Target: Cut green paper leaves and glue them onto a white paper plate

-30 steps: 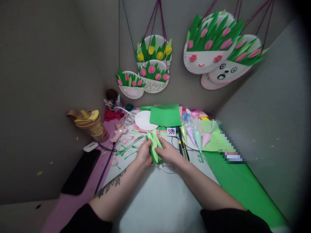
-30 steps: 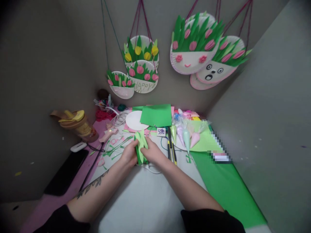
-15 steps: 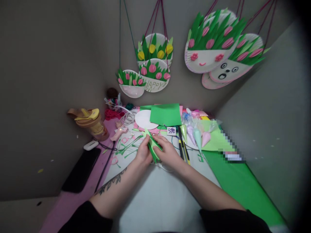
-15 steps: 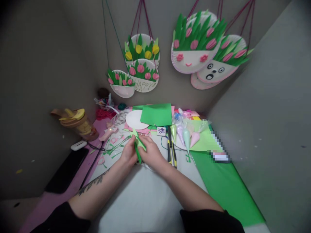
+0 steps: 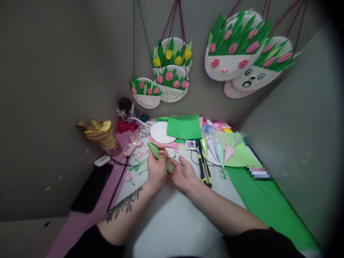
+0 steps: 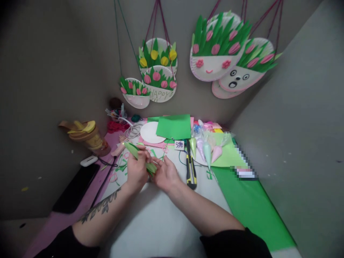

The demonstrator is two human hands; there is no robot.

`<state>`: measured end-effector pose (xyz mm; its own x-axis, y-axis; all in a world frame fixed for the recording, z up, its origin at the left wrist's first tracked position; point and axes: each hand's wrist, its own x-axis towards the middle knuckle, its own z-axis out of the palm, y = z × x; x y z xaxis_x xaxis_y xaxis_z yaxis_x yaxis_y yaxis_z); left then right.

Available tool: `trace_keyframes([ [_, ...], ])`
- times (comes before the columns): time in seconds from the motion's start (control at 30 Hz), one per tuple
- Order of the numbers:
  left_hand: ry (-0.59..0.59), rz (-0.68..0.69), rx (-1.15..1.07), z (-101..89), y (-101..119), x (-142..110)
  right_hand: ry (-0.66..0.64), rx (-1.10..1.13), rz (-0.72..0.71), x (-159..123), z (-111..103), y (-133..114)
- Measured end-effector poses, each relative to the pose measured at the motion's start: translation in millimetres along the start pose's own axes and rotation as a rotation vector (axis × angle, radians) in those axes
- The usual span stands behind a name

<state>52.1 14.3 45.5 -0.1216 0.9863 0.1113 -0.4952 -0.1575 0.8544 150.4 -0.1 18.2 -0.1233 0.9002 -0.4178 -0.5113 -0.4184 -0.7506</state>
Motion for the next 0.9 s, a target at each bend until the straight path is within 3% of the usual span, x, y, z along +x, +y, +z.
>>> trace_keyframes([
  [0.13,-0.091,-0.029,0.174,1.5,-5.3,-18.6,0.026,0.104,0.066,-7.8,7.0,2.8],
  [0.3,-0.101,-0.125,0.138,6.1,-9.2,-18.0,-0.048,0.074,0.07,-13.0,16.8,-3.6],
  [0.37,-0.062,-0.116,0.051,6.7,1.3,-7.9,-0.125,-0.019,-0.001,-12.7,12.6,-18.9],
  [0.43,-0.029,-0.059,-0.042,4.5,18.2,6.9,-0.125,-0.126,-0.196,-12.6,-1.1,-42.8],
  [0.5,-0.066,-0.03,-0.077,-0.8,36.6,23.1,-0.036,-0.384,-0.471,-14.6,-21.9,-66.9],
  [0.53,-0.099,-0.028,-0.063,-4.4,44.7,30.6,-0.015,-0.623,-0.55,-16.6,-32.8,-75.4],
  [0.63,-0.119,0.011,0.026,-16.0,60.9,47.4,-0.177,-1.382,-0.504,-25.6,-56.8,-77.2],
  [0.7,-0.104,0.035,0.074,-22.4,66.2,53.9,-0.249,-1.706,-0.473,-31.1,-62.0,-61.5],
  [0.8,-0.064,0.055,0.097,-27.9,73.0,58.4,-0.295,-1.951,-0.462,-34.6,-59.5,-34.5],
  [0.9,-0.051,0.075,0.079,-29.0,82.9,57.5,-0.339,-2.029,-0.457,-34.2,-54.8,-25.0],
])
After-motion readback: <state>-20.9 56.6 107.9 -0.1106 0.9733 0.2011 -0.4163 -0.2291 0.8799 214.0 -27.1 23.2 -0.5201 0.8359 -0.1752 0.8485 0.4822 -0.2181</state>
